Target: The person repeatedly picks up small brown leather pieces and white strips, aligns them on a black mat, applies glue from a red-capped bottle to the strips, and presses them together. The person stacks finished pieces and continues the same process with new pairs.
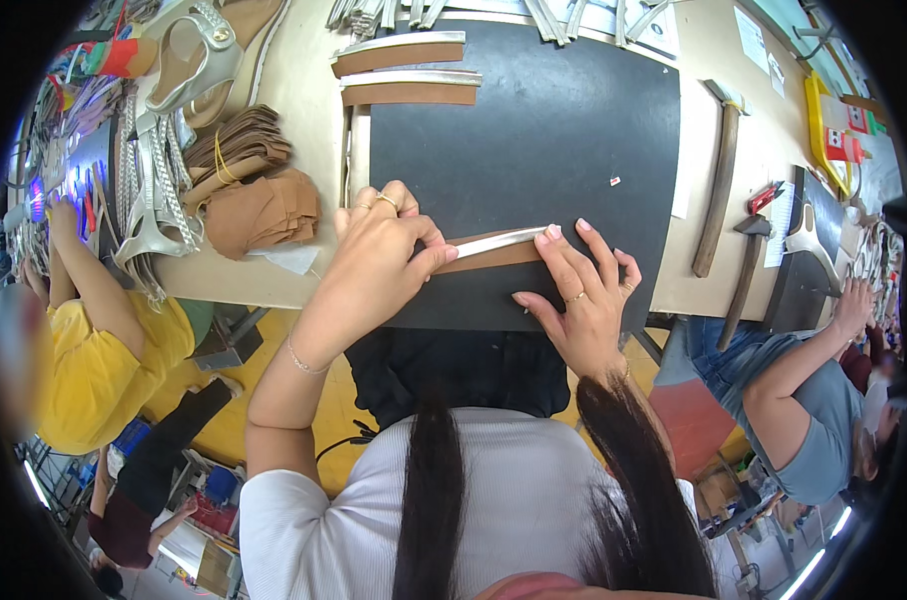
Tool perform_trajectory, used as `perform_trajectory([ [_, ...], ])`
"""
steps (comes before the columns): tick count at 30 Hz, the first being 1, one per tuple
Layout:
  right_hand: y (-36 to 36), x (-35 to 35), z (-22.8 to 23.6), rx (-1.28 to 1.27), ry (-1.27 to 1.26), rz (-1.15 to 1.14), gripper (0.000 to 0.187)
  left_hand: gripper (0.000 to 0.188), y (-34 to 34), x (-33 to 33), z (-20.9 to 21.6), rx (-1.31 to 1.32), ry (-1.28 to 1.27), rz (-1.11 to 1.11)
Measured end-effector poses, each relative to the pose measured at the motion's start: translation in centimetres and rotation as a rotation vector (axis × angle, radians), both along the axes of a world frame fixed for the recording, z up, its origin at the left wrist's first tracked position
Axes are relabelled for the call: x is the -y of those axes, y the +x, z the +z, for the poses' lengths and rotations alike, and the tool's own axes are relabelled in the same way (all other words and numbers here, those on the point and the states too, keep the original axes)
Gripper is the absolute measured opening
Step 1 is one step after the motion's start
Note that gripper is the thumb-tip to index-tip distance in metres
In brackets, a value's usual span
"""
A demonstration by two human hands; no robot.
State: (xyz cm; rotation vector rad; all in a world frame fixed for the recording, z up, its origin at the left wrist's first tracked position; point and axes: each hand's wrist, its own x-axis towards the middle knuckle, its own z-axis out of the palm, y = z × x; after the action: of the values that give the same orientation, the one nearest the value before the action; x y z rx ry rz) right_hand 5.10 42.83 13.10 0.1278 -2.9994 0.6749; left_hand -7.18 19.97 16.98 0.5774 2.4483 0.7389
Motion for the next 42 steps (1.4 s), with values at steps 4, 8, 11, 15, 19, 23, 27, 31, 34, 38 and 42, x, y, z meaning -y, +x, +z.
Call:
perform_trajectory([
  [4,0.0,0.2,0.2,0.02,0.038,0.003,0.069,0.021,0.0,0.0,-0.3,-0.055,0.012,0.002],
  [8,-0.1,0.2,0.3,0.03,0.07,0.01,0.069,0.02,0.0,-0.1,-0.3,-0.078,-0.019,-0.006],
  [11,-0.1,0.2,0.4,0.032,0.094,0.031,0.073,0.02,0.1,-0.2,-0.3,-0.099,-0.032,-0.008],
  [15,0.0,0.5,0.3,0.069,0.14,0.021,0.073,0.02,0.1,-0.3,-0.3,-0.123,-0.033,-0.008],
  [19,0.1,0.6,0.2,0.076,0.146,0.024,0.074,0.019,0.2,-0.4,-0.4,-0.138,-0.019,-0.008],
  [23,0.1,0.5,0.2,0.075,0.142,0.027,0.074,0.019,0.0,-0.4,-0.5,-0.126,-0.022,-0.014],
  [27,0.1,0.5,0.1,0.062,0.156,0.028,0.072,0.019,-0.1,-0.5,-0.5,-0.131,-0.034,-0.021],
  [31,-0.2,0.6,0.1,0.045,0.19,0.026,0.067,0.019,-0.1,-0.5,-0.5,-0.16,-0.032,-0.04],
  [34,-0.5,0.7,0.5,0.021,0.245,0.041,0.068,0.019,-0.1,-0.5,-0.6,-0.181,-0.035,-0.053],
  [38,-0.7,1.9,1.1,0.018,0.236,0.095,0.071,0.016,0.0,-0.5,-0.9,-0.231,-0.023,-0.068],
  [42,-1.3,3.9,0.5,0.039,0.054,0.238,0.077,0.018,0.1,-0.6,-0.9,-0.253,-0.024,-0.063],
])
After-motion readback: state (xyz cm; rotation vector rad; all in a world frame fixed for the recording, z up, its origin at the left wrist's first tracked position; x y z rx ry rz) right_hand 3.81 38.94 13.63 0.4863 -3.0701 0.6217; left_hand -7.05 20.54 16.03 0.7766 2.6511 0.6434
